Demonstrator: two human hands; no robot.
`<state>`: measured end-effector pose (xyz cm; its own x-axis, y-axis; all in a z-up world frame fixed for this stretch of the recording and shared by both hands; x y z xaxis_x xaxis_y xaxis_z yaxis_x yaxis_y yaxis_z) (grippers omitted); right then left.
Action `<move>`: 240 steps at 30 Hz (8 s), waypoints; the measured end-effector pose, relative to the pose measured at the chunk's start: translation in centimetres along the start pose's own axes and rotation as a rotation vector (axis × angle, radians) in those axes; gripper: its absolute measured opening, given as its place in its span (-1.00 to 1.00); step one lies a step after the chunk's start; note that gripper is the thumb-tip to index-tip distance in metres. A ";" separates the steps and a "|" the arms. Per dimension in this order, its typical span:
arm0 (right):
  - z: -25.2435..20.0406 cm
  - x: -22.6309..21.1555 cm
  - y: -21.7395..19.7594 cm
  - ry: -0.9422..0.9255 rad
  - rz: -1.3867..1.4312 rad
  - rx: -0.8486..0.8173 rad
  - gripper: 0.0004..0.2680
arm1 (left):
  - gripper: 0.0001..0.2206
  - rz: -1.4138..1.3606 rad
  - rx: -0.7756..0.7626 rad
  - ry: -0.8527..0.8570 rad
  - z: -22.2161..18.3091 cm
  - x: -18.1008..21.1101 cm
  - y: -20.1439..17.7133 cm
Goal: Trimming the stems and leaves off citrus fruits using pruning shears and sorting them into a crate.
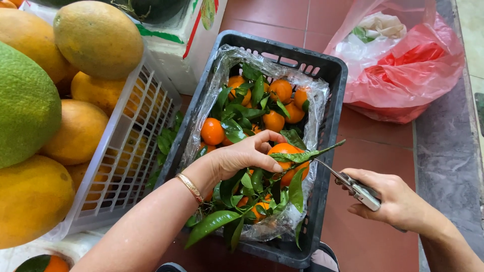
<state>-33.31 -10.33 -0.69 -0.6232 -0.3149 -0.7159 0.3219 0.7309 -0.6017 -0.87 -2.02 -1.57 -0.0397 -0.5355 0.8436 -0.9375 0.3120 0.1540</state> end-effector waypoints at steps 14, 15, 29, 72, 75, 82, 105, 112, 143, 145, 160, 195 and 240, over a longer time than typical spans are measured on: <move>0.0 -0.6 0.3 0.003 -0.007 0.007 -0.56 | -0.28 -0.023 0.000 0.004 0.3 -0.8 0.0; 0.0 -0.8 0.3 -0.010 -0.010 0.006 -0.56 | -0.30 -0.014 -0.003 0.004 0.3 -0.7 0.0; 0.5 0.2 1.1 -0.103 0.005 0.088 -0.56 | -0.11 0.159 -0.004 -0.115 0.2 -0.1 0.0; -1.5 1.7 0.3 0.085 0.772 0.455 -0.52 | -0.56 0.711 0.019 -0.240 9.8 2.2 -2.2; -1.7 2.0 0.5 0.107 0.798 0.456 -0.51 | -0.39 0.822 0.047 -0.293 14.4 -0.2 -2.5; -1.2 3.2 0.8 0.235 0.809 0.450 -0.51 | -0.74 0.718 -0.010 -0.301 16.2 -1.8 -5.2; 0.7 5.6 1.9 0.229 0.851 0.378 -0.49 | -0.46 1.069 0.175 -0.351 19.4 -7.6 -1.6; 0.7 5.9 2.0 0.259 0.872 0.362 -0.49 | -0.39 0.637 0.119 -0.299 18.7 -9.9 -2.7; 0.8 6.4 1.2 0.389 0.784 0.346 -0.48 | -0.79 1.659 0.427 -0.293 22.6 -10.5 -9.1; 0.8 6.4 1.1 0.381 0.798 0.329 -0.49 | -0.78 1.625 0.395 -0.225 21.9 -10.5 -8.4; 1.5 8.1 1.5 0.445 0.796 0.334 -0.45 | -0.73 2.050 0.577 -0.462 15.1 2.5 -12.2; 0.3 9.7 2.0 0.352 0.742 0.323 -0.42 | -0.44 1.213 0.679 -0.478 18.8 -0.4 -16.8; 1.4 10.9 1.4 0.392 0.777 0.291 -0.45 | -0.77 0.897 0.533 -0.573 19.2 -4.3 -6.6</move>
<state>-38.68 -13.62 -9.80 -0.3367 0.4684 -0.8168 0.8852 0.4531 -0.1050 -1.17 -16.79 -16.10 -0.7765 -0.6074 0.1677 -0.5165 0.4612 -0.7214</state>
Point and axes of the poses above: each hand's wrist, its own z-axis towards the middle knuckle, its own y-axis out of the palm, x = y × z, the point moved 3 cm from there along z, towards the middle knuckle, and after that the axes turned 11 degrees about z, right-handed, at the moved point
